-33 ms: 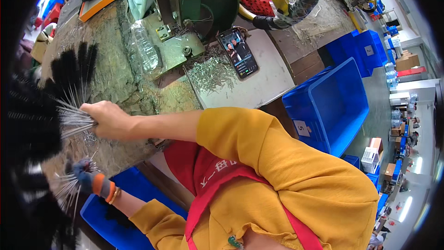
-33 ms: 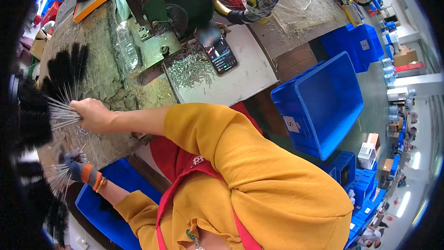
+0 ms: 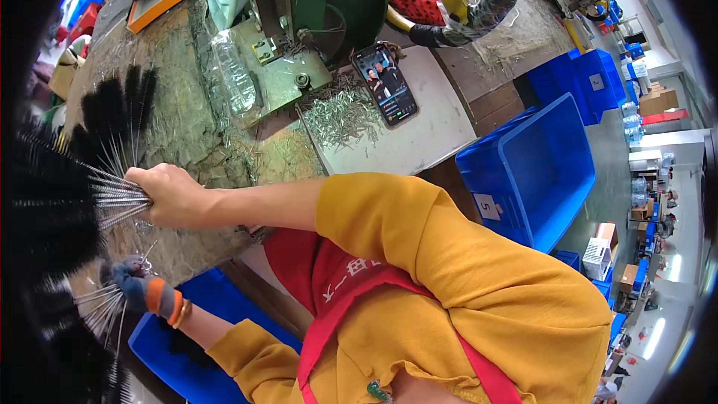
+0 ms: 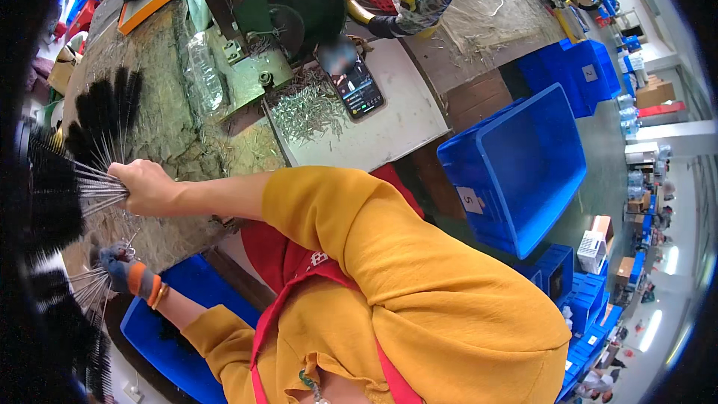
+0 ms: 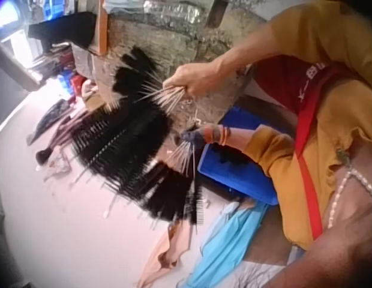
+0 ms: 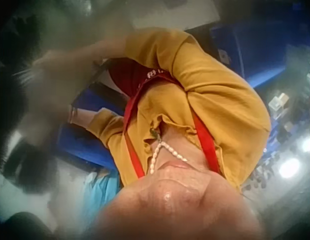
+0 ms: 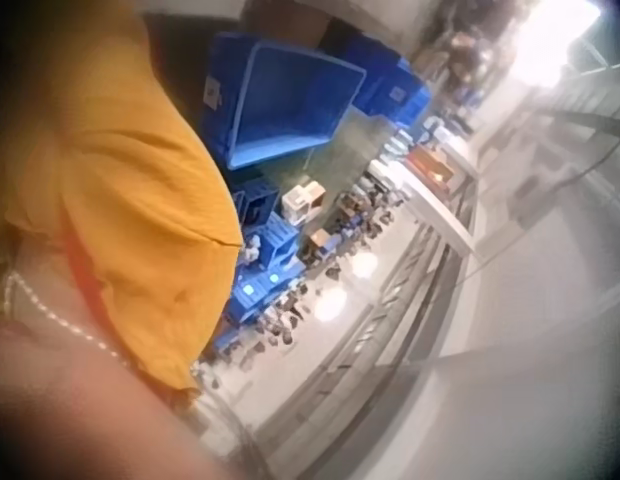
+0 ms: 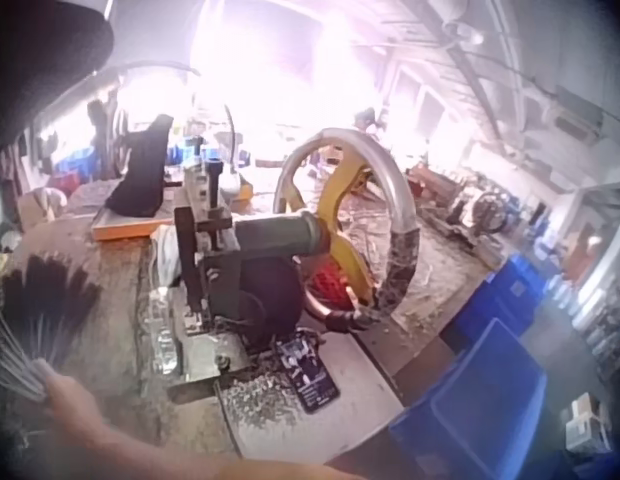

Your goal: The worker is using an industrial machine to secure wire bristles and handles for black brushes.

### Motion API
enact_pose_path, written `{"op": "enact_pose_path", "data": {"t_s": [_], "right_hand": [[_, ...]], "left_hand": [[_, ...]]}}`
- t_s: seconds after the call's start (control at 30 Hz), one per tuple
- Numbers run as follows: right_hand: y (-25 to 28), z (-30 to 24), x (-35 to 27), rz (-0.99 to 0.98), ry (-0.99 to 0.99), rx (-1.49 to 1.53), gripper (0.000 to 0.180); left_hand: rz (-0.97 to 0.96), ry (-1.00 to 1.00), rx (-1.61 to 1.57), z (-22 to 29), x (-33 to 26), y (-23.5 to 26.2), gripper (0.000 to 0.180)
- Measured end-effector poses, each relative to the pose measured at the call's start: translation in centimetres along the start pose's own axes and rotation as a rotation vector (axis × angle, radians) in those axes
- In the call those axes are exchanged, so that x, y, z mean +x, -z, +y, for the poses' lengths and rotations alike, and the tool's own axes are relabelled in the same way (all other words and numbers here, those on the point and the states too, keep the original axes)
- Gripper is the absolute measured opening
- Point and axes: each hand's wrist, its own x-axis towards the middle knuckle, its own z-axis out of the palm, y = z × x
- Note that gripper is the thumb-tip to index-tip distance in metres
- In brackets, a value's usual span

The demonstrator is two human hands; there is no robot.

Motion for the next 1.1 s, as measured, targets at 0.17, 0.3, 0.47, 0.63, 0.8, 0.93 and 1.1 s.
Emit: {"op": "enact_pose_path", "data": {"t_s": [0.17,0.3,0.47,0.63,0.8,0.93,1.1], "right_hand": [[-0.1,2.0,-1.5,-0.314,-0.459,-0.130,0.023],[-1.1,4.9,-3.2,-0.094,-0.122,-0.178,0.014],[-0.6,4.7,-3.4,-0.270,-0.276,-0.213,0.016],[0.6,1.4,-2.5,-0.214,-0.319,-0.251,0.029],[0.4,-1.8,-4.1,-0.537,-0.459,0.149,0.043],[1.8,-2.7,-6.4,-0.670,-0.421,0.113,0.056],[2.1,-3.3,-5.4,-0.746,-0.568,0.222,0.034]], "left_hand": [[0.188,0.095,0.377,-2.3,-0.2,-1.0,0.015],[0.351,0.260,0.653,-4.6,-0.4,-0.2,0.020],[-0.122,-0.098,0.543,-1.6,0.5,3.8,0.025],[-0.194,0.261,-0.124,2.7,-4.9,4.3,0.032],[-0.268,0.682,-0.619,2.3,-14.5,0.8,0.042],[-0.289,0.910,-0.804,1.5,-17.9,-1.7,0.050],[-0.785,0.882,-0.685,2.6,-17.0,-5.5,0.071]]}}
